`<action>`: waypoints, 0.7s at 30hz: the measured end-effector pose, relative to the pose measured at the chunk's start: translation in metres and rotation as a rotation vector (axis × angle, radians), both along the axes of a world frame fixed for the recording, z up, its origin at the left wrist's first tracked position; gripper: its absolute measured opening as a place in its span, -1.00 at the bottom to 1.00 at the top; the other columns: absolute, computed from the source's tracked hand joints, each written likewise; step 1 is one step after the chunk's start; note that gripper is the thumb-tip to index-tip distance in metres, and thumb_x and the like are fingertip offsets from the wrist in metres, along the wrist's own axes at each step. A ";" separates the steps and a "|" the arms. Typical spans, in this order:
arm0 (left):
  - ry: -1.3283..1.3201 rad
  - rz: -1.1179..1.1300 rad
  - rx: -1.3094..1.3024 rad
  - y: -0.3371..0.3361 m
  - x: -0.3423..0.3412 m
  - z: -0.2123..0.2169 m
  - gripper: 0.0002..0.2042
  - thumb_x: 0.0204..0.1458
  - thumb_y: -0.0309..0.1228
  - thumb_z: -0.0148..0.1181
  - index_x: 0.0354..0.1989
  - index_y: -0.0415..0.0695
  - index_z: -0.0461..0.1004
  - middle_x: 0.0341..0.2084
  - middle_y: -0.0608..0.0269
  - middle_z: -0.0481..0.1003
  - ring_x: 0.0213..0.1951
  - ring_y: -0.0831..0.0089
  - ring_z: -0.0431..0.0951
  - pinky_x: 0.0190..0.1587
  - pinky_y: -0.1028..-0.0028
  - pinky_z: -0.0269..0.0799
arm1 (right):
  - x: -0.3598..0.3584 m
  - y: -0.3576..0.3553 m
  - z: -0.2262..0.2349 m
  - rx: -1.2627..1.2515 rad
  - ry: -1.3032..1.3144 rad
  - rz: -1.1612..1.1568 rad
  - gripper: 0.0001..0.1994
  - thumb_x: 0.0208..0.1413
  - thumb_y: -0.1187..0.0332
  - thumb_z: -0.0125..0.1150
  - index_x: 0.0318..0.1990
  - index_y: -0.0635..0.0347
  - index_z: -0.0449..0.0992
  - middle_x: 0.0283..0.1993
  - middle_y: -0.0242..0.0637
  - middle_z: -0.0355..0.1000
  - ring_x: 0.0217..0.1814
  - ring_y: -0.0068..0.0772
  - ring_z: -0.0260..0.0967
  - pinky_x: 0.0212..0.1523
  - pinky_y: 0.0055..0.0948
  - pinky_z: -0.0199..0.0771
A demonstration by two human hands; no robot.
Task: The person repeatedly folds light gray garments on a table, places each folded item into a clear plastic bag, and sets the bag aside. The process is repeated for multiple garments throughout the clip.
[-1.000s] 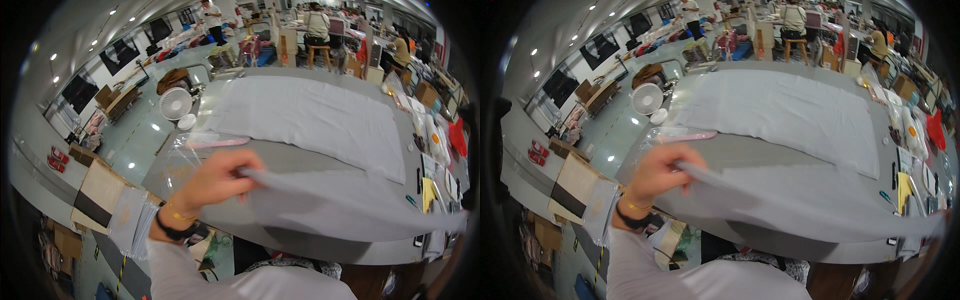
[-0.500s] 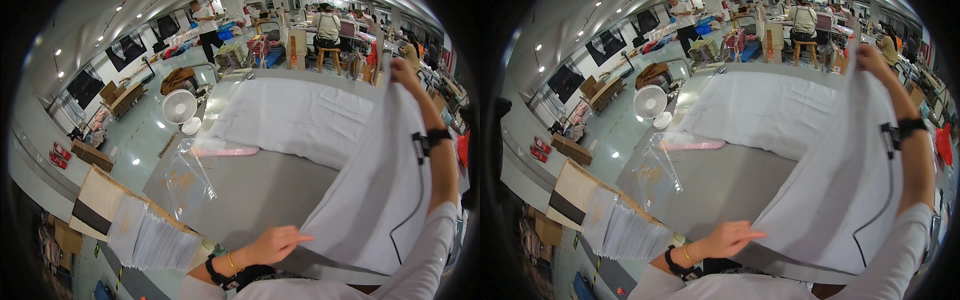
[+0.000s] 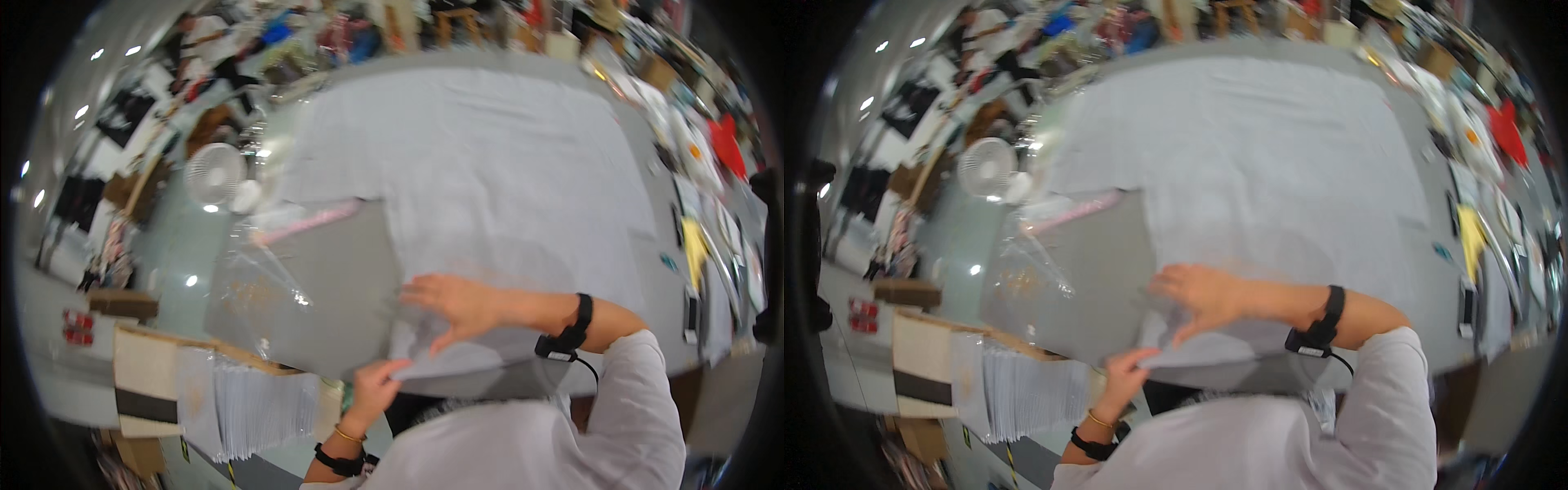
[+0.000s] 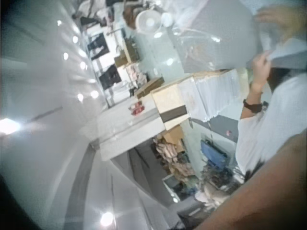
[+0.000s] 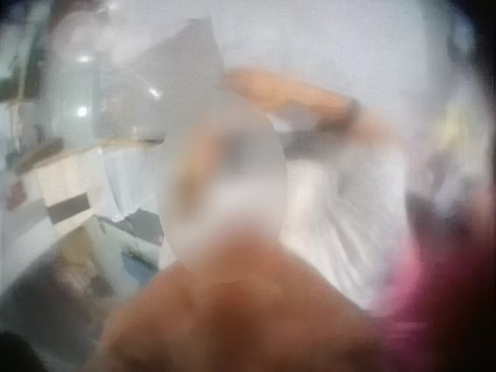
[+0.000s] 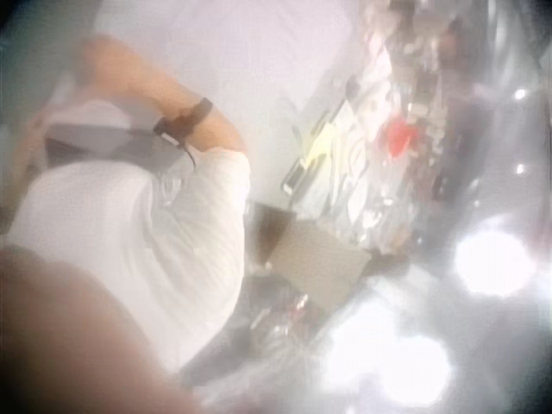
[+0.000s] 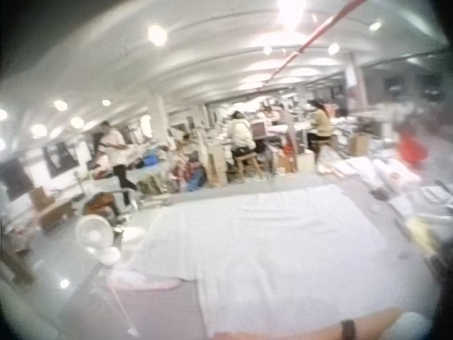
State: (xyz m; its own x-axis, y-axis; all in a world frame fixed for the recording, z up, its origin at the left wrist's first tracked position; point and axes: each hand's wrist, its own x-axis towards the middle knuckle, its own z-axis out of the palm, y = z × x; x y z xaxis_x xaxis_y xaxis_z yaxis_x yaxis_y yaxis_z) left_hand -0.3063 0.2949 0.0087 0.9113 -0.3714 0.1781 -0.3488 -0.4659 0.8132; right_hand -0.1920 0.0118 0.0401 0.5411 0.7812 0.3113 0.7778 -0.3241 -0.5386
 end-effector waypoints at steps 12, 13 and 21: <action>0.033 0.127 -0.158 0.041 -0.021 0.016 -0.69 -0.14 -0.78 0.25 -0.20 -0.22 0.67 0.04 0.10 0.53 -0.03 0.38 0.51 0.01 0.46 0.42 | -0.198 -0.218 -0.040 -0.270 -0.226 -1.078 -0.64 -0.07 0.62 0.23 -0.04 0.19 0.62 0.06 -0.14 0.61 0.18 -0.06 0.52 0.14 -0.15 0.54; 0.001 0.150 -0.155 0.048 -0.026 0.022 -0.70 -0.15 -0.79 0.24 -0.23 -0.21 0.66 0.10 0.07 0.50 0.08 0.31 0.49 0.10 0.40 0.40 | -0.219 -0.223 -0.029 -0.286 -0.209 -1.043 -0.65 -0.06 0.63 0.23 -0.06 0.18 0.62 0.03 -0.15 0.61 0.17 -0.08 0.52 0.12 -0.16 0.54; 0.036 0.055 -0.094 0.113 -0.050 0.051 -0.87 0.16 -0.63 0.05 -0.23 -0.25 0.54 0.09 0.00 0.51 0.41 -0.05 0.28 0.38 0.01 0.21 | -0.355 -0.204 0.041 0.130 0.565 -1.041 -0.85 0.09 0.55 0.24 -0.19 0.20 0.61 -0.24 -0.36 0.57 -0.11 -0.33 0.50 -0.04 -0.43 0.48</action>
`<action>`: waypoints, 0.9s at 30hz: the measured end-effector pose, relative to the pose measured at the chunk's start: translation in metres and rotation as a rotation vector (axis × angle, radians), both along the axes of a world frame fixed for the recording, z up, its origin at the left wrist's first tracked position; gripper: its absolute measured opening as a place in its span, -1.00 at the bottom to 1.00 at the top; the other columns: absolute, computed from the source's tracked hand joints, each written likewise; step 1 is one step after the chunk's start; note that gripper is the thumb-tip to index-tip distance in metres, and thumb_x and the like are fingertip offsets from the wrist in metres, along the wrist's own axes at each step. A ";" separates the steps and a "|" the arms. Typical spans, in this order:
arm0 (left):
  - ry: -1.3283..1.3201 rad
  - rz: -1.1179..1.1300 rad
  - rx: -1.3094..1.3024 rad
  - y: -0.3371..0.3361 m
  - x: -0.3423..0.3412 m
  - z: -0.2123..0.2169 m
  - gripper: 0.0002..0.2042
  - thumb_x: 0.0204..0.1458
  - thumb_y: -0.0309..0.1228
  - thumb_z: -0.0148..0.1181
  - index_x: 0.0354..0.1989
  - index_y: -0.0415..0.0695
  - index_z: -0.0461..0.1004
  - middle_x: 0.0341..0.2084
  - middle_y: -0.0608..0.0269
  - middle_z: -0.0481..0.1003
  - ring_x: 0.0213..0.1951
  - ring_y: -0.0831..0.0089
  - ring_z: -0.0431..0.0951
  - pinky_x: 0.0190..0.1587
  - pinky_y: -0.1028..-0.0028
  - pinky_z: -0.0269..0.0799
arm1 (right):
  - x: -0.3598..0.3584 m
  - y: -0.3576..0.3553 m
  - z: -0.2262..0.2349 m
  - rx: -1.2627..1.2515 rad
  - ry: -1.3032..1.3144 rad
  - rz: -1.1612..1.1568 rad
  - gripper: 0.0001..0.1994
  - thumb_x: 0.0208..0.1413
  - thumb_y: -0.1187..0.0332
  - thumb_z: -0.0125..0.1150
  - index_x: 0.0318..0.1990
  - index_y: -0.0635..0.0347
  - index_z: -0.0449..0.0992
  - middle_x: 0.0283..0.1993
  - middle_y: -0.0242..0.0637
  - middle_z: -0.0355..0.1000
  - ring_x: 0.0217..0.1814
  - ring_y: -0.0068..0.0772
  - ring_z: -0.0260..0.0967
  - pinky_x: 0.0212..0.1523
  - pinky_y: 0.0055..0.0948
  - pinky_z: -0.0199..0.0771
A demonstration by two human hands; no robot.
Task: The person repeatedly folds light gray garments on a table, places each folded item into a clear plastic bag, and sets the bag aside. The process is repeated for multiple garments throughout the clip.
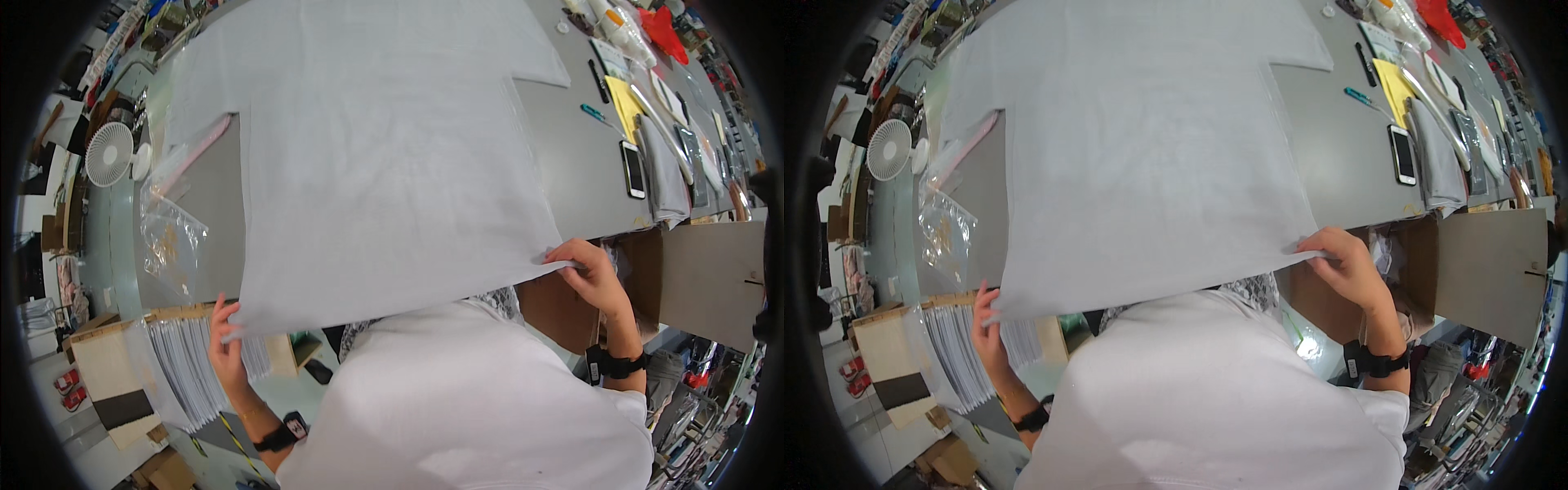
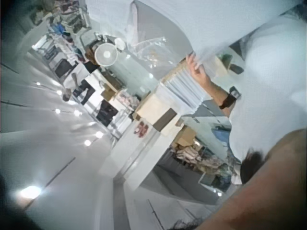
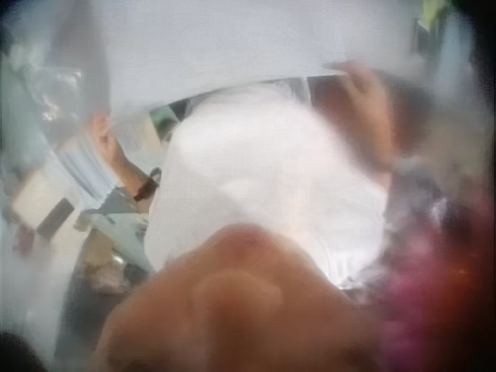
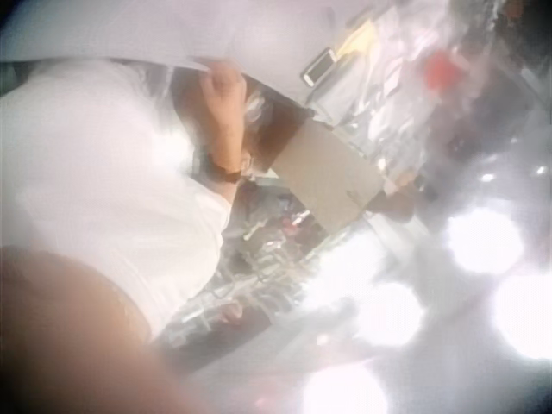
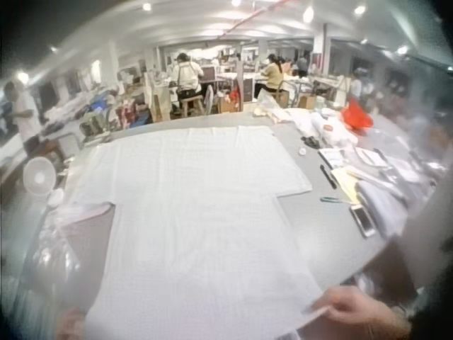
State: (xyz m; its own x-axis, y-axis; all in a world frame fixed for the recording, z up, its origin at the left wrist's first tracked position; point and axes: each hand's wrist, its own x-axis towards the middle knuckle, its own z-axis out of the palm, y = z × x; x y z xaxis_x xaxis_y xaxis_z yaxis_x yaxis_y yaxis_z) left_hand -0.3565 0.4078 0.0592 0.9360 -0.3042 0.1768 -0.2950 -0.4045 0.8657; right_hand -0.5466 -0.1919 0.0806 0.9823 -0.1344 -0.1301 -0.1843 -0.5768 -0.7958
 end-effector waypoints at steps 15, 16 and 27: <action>0.429 0.185 -0.042 -0.081 0.266 -0.090 -0.71 0.30 -0.40 0.21 0.15 -0.18 0.48 -0.15 0.26 0.62 -0.14 0.59 0.57 -0.06 0.55 0.50 | 0.229 -0.083 -0.084 0.309 0.014 -0.317 -0.70 0.27 0.18 0.32 -0.03 0.23 0.58 -0.36 -0.51 0.50 -0.33 -0.74 0.37 -0.28 -0.64 0.35; 0.406 0.163 -0.100 -0.085 0.263 -0.089 -0.66 0.30 -0.40 0.21 0.21 -0.17 0.45 -0.15 0.26 0.62 -0.15 0.59 0.57 -0.07 0.55 0.50 | 0.224 -0.082 -0.086 0.238 -0.011 -0.342 -0.65 0.26 0.18 0.33 0.05 0.24 0.57 -0.37 -0.49 0.50 -0.33 -0.72 0.37 -0.28 -0.63 0.35; -0.244 -0.347 0.679 -0.024 0.097 -0.041 -0.54 -0.02 -0.62 0.28 0.14 -0.23 0.49 -0.13 0.08 0.42 -0.12 0.13 0.45 0.05 0.30 0.39 | 0.062 -0.013 -0.050 -0.424 0.063 0.054 -0.62 -0.02 0.48 0.44 0.01 0.05 0.64 -0.14 -0.30 0.47 -0.03 -0.12 0.41 0.15 -0.20 0.26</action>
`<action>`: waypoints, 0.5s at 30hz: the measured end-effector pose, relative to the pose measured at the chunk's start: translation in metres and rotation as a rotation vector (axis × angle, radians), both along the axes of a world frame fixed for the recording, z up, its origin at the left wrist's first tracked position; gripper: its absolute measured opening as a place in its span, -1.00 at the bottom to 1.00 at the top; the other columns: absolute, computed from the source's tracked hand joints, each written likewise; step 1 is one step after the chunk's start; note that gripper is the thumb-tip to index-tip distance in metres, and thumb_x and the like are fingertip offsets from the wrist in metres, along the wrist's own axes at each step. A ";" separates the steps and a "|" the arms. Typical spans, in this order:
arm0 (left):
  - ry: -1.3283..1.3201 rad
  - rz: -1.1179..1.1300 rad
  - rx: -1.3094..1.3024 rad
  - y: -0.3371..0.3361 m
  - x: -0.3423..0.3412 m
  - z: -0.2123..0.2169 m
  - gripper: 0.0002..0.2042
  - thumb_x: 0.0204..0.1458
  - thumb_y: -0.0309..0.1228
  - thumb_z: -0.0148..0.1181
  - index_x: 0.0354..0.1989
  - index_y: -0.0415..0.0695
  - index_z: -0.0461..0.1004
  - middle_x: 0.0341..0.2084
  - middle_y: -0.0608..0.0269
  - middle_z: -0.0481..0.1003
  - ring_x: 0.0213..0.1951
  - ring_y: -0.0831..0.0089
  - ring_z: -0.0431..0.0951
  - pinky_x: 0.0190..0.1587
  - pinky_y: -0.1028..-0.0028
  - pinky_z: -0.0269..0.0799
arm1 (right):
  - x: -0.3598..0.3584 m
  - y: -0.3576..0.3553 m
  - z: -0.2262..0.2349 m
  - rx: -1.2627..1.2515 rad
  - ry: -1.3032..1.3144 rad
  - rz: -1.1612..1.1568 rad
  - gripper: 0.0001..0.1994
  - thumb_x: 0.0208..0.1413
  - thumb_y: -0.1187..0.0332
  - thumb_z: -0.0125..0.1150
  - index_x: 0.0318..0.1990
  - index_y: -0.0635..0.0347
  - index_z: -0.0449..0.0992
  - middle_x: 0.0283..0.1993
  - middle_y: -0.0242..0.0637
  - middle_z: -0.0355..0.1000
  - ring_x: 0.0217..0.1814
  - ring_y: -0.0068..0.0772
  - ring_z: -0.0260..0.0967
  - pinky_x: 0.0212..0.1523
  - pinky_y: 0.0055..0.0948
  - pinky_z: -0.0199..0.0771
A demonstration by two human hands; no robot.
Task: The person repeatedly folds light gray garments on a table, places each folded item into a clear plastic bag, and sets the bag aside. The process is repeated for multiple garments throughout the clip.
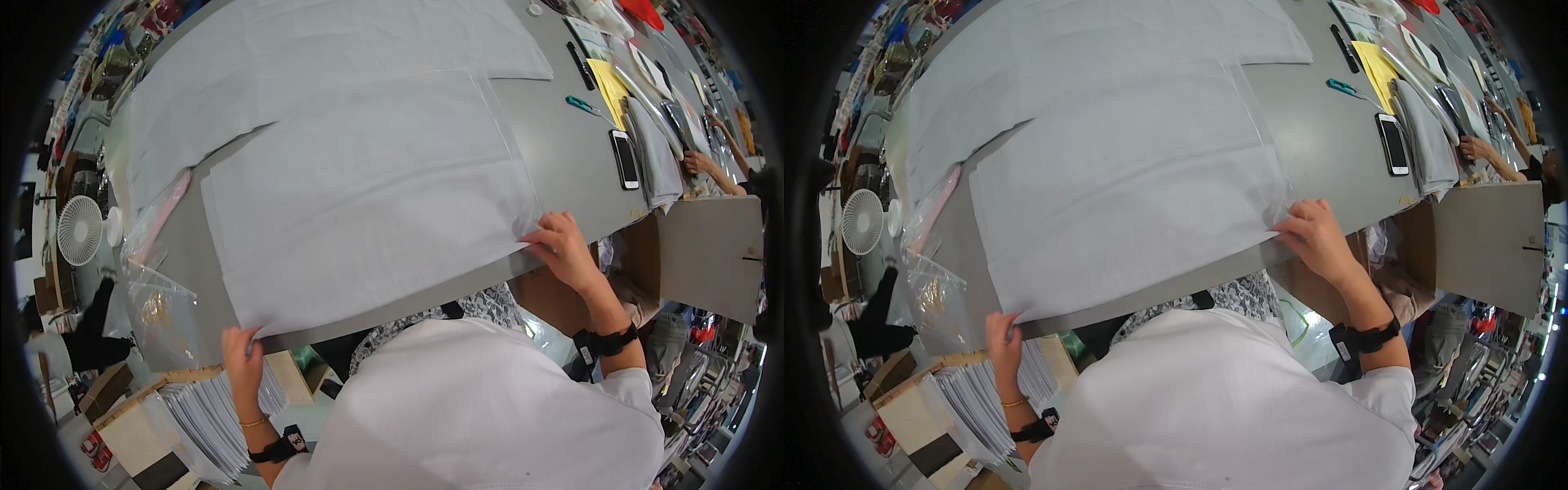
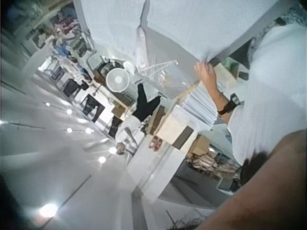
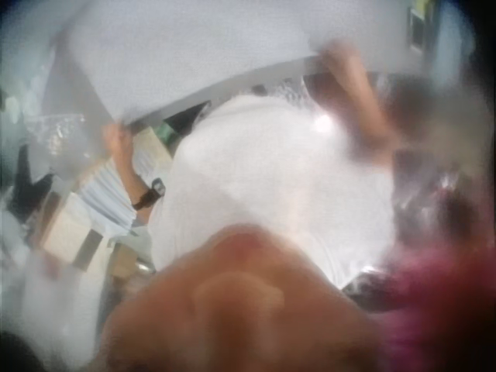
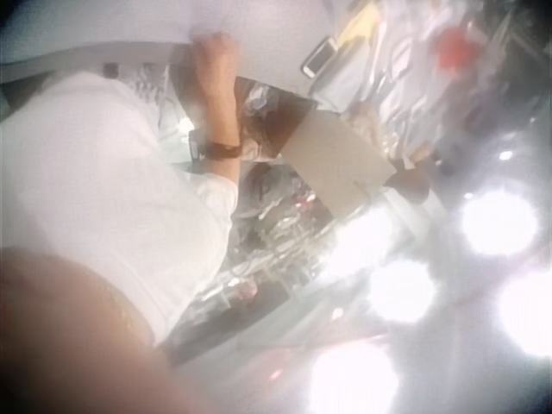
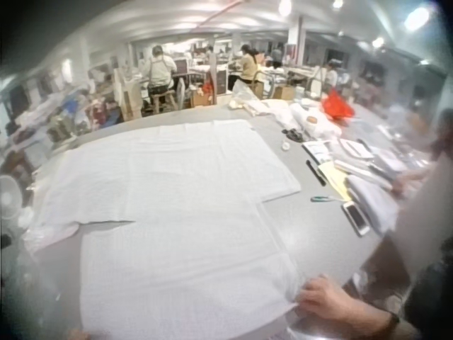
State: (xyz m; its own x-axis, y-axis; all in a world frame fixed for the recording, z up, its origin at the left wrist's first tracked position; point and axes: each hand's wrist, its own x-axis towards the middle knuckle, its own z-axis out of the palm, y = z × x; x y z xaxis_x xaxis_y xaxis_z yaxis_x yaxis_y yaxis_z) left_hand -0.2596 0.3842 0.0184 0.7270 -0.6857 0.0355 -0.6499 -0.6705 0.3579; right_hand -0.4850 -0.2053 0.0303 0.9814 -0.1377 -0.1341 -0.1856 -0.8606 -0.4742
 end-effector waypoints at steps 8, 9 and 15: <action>0.164 0.707 -0.393 -0.019 0.160 -0.002 -0.62 0.35 -0.21 0.16 -0.44 -0.21 0.32 -0.50 0.48 0.22 -0.37 0.61 0.19 -0.35 0.49 0.17 | 0.161 -0.073 0.010 0.155 -0.456 -0.256 -0.66 0.40 0.18 0.16 -0.29 0.33 0.48 -0.52 -0.30 0.26 -0.41 -0.52 0.12 -0.39 -0.44 0.26; 0.212 0.628 -0.550 -0.031 0.188 -0.012 -0.60 0.35 -0.17 0.17 -0.46 -0.19 0.29 -0.52 0.50 0.17 -0.40 0.62 0.13 -0.37 0.49 0.13 | 0.191 -0.082 0.004 0.189 -0.416 -0.288 -0.63 0.37 0.12 0.20 -0.30 0.32 0.49 -0.52 -0.28 0.30 -0.43 -0.46 0.16 -0.39 -0.40 0.28; 0.088 0.509 -0.243 -0.087 0.259 -0.045 -0.73 0.30 -0.26 0.21 -0.28 -0.23 0.42 -0.38 0.32 0.35 -0.34 0.48 0.31 -0.25 0.41 0.31 | 0.283 -0.104 -0.037 -0.193 -0.299 -0.431 -0.51 0.23 -0.11 0.30 -0.21 0.25 0.56 -0.43 -0.18 0.50 -0.41 -0.12 0.40 -0.30 -0.18 0.43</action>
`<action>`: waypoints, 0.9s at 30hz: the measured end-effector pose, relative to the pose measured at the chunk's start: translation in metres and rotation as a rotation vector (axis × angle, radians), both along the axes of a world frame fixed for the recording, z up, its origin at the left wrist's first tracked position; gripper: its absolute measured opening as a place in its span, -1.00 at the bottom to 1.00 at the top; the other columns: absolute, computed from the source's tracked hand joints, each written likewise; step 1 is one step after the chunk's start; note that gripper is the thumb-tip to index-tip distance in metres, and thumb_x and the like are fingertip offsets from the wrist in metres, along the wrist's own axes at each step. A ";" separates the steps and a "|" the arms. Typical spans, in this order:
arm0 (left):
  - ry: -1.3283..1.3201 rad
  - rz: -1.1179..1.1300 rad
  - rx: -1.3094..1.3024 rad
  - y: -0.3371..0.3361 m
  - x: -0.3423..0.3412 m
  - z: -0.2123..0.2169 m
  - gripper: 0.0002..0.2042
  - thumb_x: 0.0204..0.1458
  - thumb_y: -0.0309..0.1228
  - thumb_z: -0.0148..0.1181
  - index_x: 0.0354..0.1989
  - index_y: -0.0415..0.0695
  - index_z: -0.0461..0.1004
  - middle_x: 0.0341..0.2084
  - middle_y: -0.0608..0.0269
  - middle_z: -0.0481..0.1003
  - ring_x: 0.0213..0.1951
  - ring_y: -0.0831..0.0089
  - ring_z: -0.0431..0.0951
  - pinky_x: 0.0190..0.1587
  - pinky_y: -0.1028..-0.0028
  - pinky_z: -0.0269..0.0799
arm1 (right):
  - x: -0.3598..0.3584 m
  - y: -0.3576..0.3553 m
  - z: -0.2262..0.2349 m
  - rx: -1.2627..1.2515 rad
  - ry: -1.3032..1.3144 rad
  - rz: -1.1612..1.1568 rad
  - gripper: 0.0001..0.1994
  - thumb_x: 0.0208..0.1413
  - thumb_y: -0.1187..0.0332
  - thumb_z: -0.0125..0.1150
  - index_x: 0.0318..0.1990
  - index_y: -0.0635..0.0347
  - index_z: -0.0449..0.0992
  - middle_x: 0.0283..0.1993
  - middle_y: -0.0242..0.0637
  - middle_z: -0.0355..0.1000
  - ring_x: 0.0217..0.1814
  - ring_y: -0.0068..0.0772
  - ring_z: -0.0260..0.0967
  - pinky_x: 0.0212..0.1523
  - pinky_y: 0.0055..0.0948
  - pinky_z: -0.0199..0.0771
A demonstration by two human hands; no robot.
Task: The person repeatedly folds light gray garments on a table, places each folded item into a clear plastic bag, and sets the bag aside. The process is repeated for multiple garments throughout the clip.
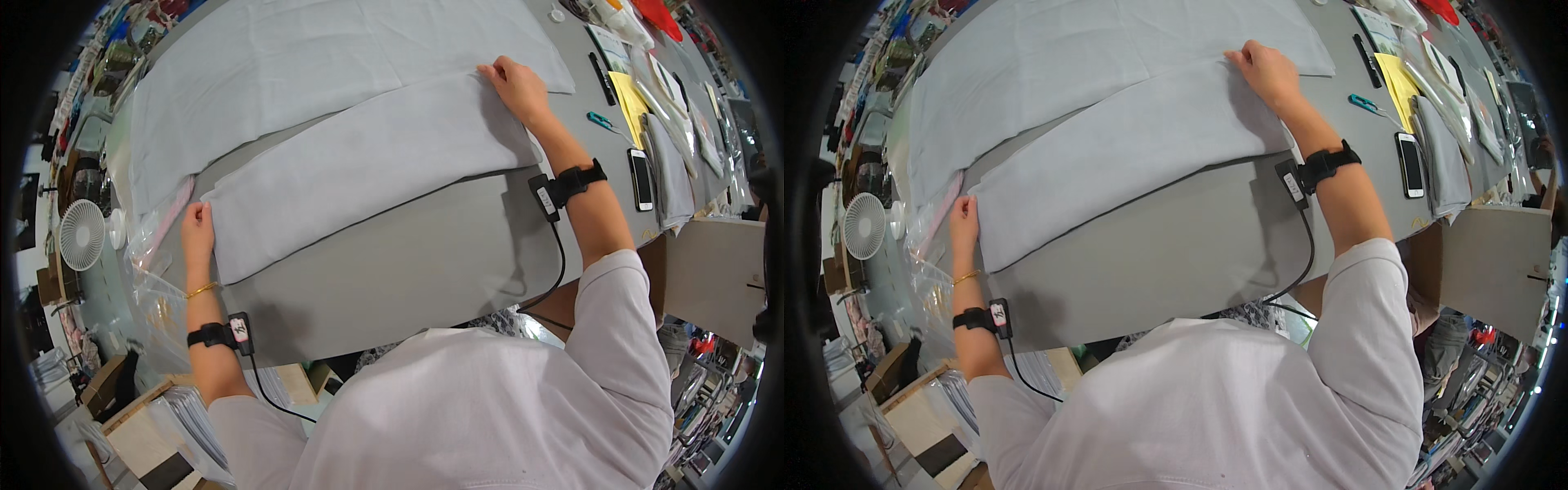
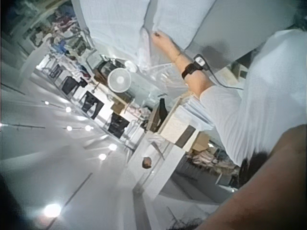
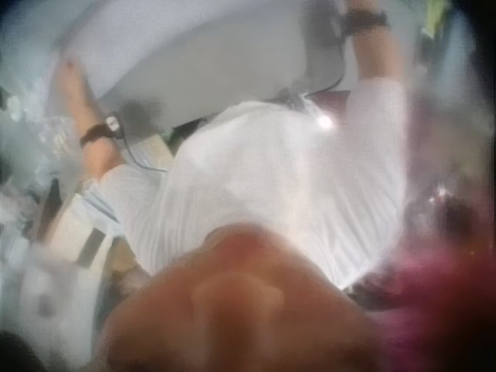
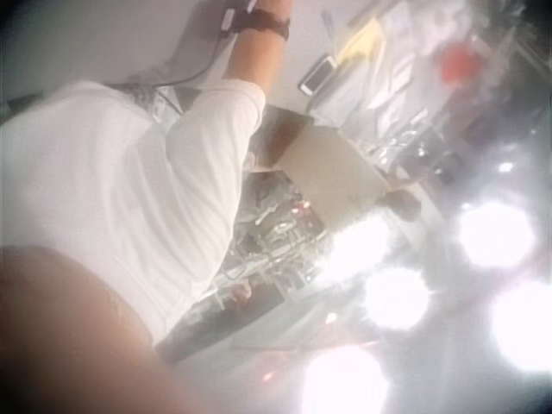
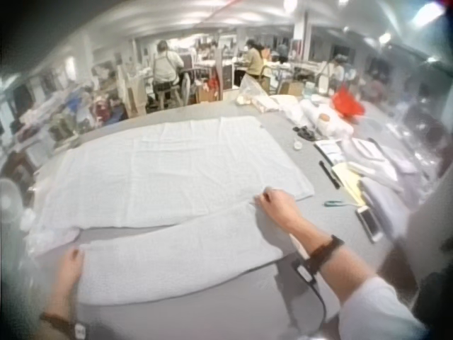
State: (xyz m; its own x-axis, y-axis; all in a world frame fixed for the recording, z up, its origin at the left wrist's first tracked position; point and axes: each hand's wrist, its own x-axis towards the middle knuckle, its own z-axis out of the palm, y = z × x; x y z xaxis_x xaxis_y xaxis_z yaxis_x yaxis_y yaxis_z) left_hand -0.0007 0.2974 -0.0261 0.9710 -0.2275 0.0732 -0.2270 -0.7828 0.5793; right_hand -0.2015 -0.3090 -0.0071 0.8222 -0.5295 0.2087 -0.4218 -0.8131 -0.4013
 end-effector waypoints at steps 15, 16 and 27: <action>-0.231 -0.643 0.358 -0.052 -0.186 0.015 -0.16 0.13 -0.08 0.30 0.50 -0.25 0.10 0.52 -0.27 -0.04 0.53 -0.29 -0.11 0.50 -0.15 -0.13 | -0.179 0.037 -0.015 -0.085 0.122 -0.177 -0.61 0.31 0.02 0.25 -0.13 0.22 0.41 -0.46 0.07 0.47 -0.30 0.20 0.47 -0.34 -0.03 0.43; -0.232 -0.644 0.334 -0.048 -0.193 0.013 -0.17 0.14 -0.07 0.29 0.50 -0.24 0.11 0.52 -0.26 -0.04 0.52 -0.31 -0.11 0.50 -0.16 -0.13 | -0.191 0.035 -0.014 -0.071 0.180 -0.209 -0.60 0.30 0.02 0.26 -0.10 0.23 0.42 -0.48 0.05 0.48 -0.32 0.18 0.48 -0.34 -0.03 0.43; -0.375 -0.267 0.159 -0.039 -0.106 0.004 -0.69 0.12 -0.50 0.27 0.06 -0.20 0.57 0.03 0.08 0.53 0.12 0.08 0.46 0.19 0.21 0.38 | -0.125 0.006 -0.008 -0.186 -0.198 0.239 -0.74 0.14 0.29 0.39 -0.01 0.04 0.66 0.05 -0.32 0.55 0.18 -0.19 0.41 0.11 -0.23 0.40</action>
